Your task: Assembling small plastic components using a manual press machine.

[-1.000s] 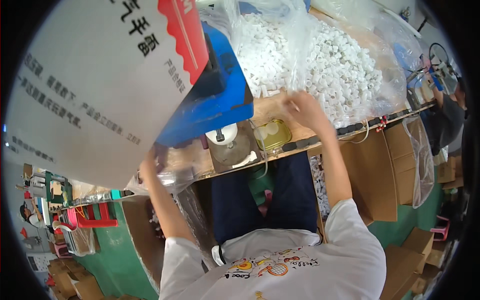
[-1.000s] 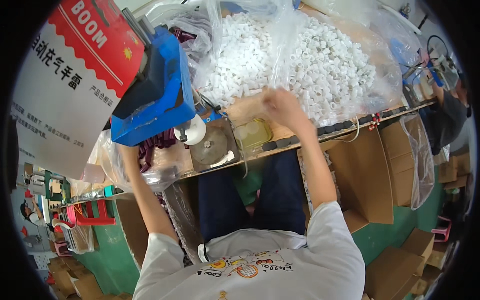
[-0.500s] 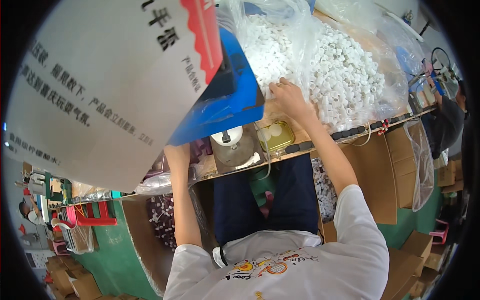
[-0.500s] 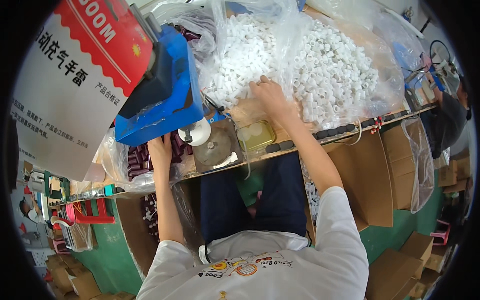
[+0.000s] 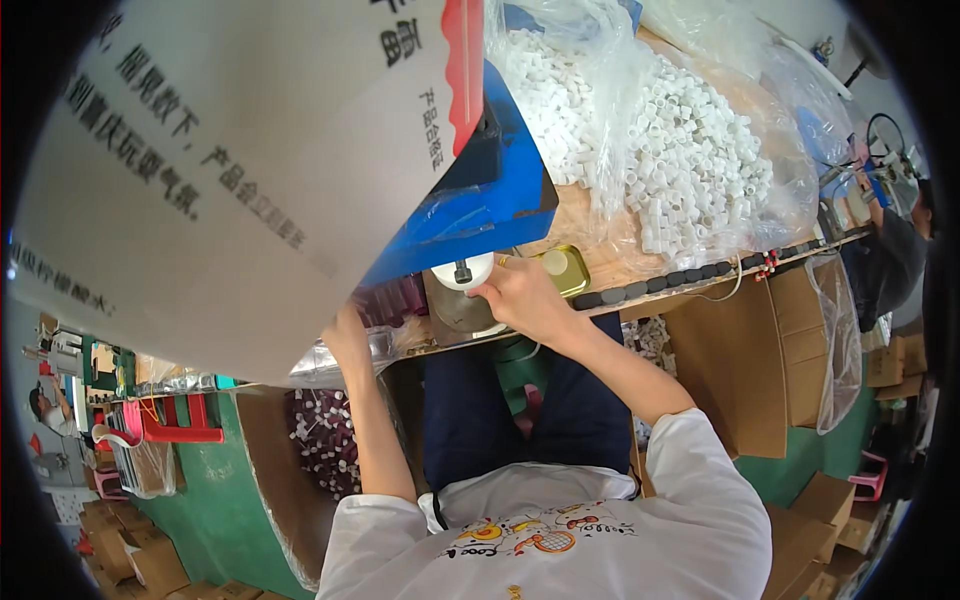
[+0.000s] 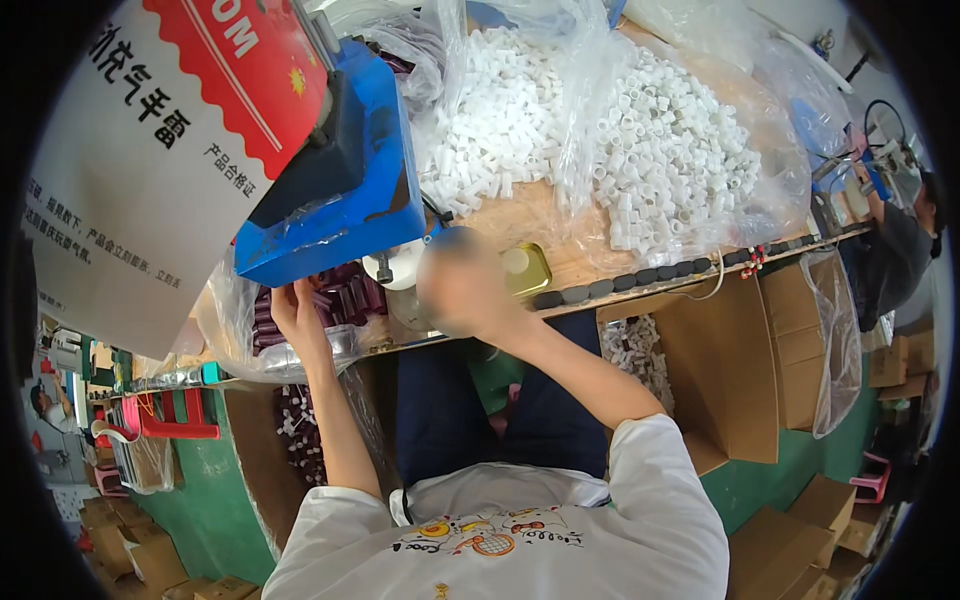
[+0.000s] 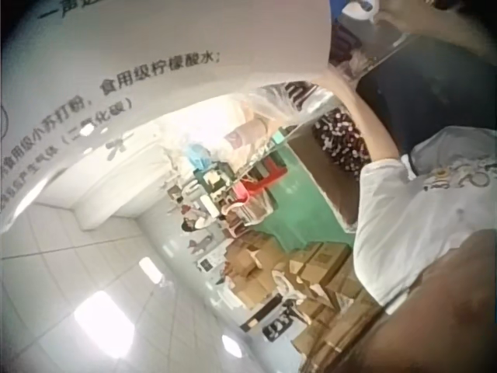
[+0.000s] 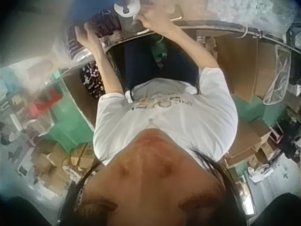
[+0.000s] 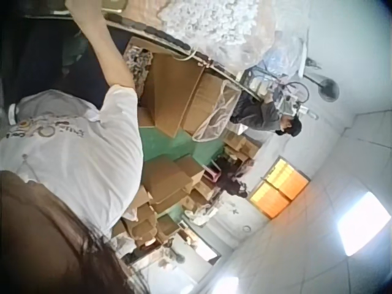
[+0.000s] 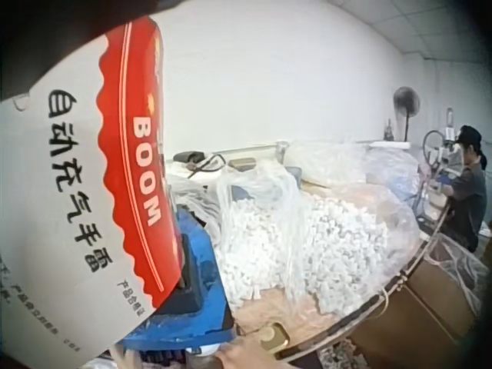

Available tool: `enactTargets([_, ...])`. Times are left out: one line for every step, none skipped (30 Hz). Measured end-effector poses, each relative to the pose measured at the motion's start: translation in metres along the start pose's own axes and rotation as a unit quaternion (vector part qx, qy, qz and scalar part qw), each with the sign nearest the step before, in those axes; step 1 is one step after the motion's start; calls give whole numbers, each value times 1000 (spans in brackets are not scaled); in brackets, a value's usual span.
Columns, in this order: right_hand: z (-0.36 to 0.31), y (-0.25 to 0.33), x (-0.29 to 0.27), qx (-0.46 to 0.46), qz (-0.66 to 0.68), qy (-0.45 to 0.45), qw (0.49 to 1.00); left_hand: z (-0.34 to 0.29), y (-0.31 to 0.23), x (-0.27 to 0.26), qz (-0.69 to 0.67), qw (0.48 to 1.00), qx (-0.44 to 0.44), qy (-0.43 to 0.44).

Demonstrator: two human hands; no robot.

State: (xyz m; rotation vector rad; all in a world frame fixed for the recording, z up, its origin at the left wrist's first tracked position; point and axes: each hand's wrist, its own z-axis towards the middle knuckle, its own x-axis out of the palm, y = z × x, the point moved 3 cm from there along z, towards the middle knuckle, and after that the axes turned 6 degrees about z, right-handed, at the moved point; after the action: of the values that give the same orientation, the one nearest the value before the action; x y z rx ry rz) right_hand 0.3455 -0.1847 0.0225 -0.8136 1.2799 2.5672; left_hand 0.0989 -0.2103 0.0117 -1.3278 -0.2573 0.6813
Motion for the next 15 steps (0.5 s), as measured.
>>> enactTargets([-2,-2,3,-24,-40,-12,999,-2,2,-1,-51,998,-17,31])
enactTargets([0,2,4,-21,-42,-11,999,-8,4,0,-52,998,-20,34])
enactTargets([5,14,5,-110,-95,-5,989,-15,3,5,-89,993,4,82])
enactTargets([7,25,6,-198,-147,2,969,-22,0,11,-125,983,28,130])
enactTargets([11,27,7,-157,-171,21,972,-29,-7,15,-120,981,3,150])
enactTargets([9,25,7,-153,-173,18,973,-34,-5,19,-155,979,-39,128])
enactTargets([6,18,9,-123,-121,10,985,-40,-13,20,-159,976,-35,144])
enactTargets([6,14,10,-96,-66,6,993,-46,-21,19,-165,974,-30,155])
enactTargets([9,8,10,-75,-32,15,997,-48,-23,22,-156,974,-24,164])
enactTargets([5,-7,-5,23,66,36,997,-49,-25,24,-147,974,-19,172])
enactTargets([4,-17,-25,121,166,57,977,-50,-26,22,-106,978,-9,180])
enactTargets([-4,-52,-54,149,44,-96,983,-46,-27,24,-107,978,-2,179])
enactTargets([-7,-61,-95,183,-73,-211,957,-46,-26,25,-125,976,-6,176])
enactTargets([-17,-68,-137,215,-185,-319,904,-51,-26,24,-141,975,-13,174])
enactTargets([-32,-97,-170,166,-404,-313,844,-55,-31,29,-142,974,-15,174])
